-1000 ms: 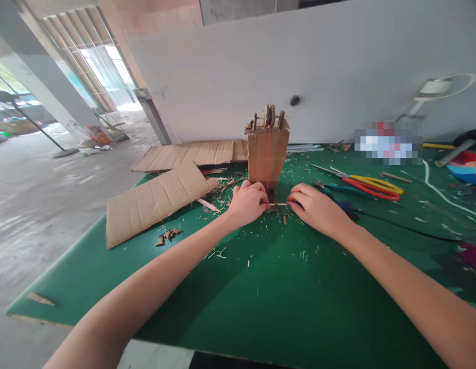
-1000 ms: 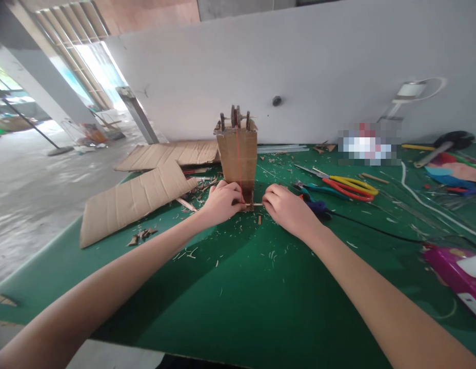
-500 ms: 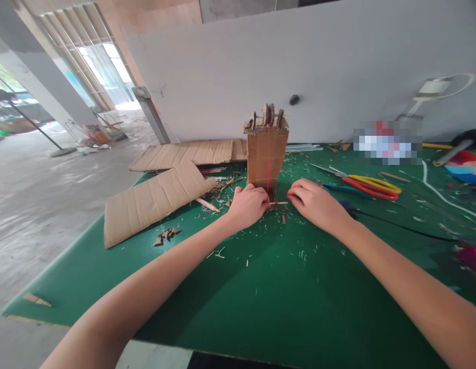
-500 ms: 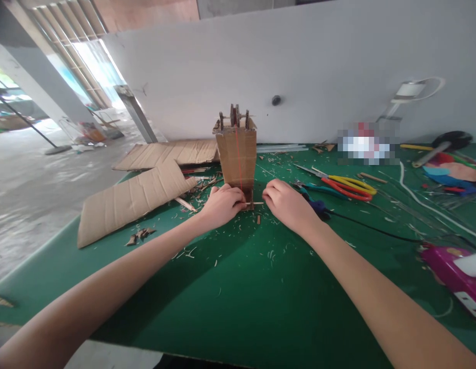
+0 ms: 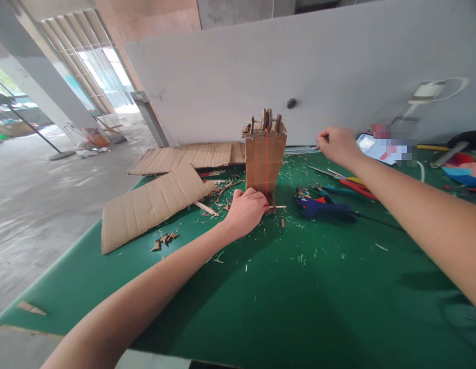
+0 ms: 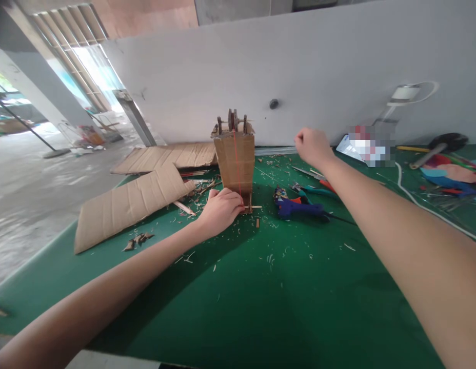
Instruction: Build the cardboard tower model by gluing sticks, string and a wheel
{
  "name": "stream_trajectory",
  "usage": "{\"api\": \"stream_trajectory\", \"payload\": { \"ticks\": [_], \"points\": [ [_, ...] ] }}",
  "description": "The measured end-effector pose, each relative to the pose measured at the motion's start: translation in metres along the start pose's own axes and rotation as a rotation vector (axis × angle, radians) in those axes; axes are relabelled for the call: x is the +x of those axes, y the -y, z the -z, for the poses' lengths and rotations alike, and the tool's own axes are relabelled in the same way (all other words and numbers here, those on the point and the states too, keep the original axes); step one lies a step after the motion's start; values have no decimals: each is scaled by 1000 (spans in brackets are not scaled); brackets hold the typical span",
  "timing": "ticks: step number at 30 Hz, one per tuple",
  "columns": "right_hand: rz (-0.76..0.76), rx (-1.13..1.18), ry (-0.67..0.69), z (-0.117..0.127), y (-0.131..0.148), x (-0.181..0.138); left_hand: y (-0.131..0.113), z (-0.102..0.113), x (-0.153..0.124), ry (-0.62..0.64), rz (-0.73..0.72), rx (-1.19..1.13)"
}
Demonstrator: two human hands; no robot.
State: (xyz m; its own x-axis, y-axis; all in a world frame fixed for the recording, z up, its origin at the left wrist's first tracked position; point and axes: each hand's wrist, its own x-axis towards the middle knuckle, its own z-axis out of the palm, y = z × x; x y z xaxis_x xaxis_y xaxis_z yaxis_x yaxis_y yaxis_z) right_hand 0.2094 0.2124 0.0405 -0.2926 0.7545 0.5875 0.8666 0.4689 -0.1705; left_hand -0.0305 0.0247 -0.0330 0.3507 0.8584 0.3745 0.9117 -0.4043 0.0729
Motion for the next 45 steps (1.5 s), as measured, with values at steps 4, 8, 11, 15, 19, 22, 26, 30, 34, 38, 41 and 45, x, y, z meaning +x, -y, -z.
{"api": "stream_trajectory", "payload": {
  "ticks": [4, 8, 11, 15, 19, 22, 26, 30, 34, 38, 41, 45],
  "points": [
    [-121, -14, -23, 2, -14, 9, -1, 0, 0, -6, -3, 22],
    [-84, -4, 118, -9, -11, 1, 4, 3, -1, 7, -16, 29],
    [-25, 43, 183, -14, 13, -13, 8, 5, -2, 12, -78, 17],
    [172, 161, 229, 0, 66, -47, 9, 4, -3, -8, -85, 28],
    [316, -70, 331, 22, 106, -102, 6, 3, -5, -9, -101, 74],
    [365, -239, 303, 30, 115, -142, 6, 2, -6, -27, -111, 94],
    [360, -268, 225, 27, 109, -173, 7, 1, -6, -24, -121, 95],
    [345, -201, 196, 18, 98, -178, 11, 1, -5, -20, -116, 59],
    [358, -188, 183, 8, 96, -176, 16, 5, -4, -19, -188, 65],
    [371, -173, 147, 1, 103, -175, 26, 23, -4, 4, -253, 60],
    [390, -192, 137, -2, 108, -173, 42, 39, -7, -50, -178, -49],
    [416, -239, 143, -5, 109, -169, 65, 46, -19, -118, 52, -254]
  ]
}}
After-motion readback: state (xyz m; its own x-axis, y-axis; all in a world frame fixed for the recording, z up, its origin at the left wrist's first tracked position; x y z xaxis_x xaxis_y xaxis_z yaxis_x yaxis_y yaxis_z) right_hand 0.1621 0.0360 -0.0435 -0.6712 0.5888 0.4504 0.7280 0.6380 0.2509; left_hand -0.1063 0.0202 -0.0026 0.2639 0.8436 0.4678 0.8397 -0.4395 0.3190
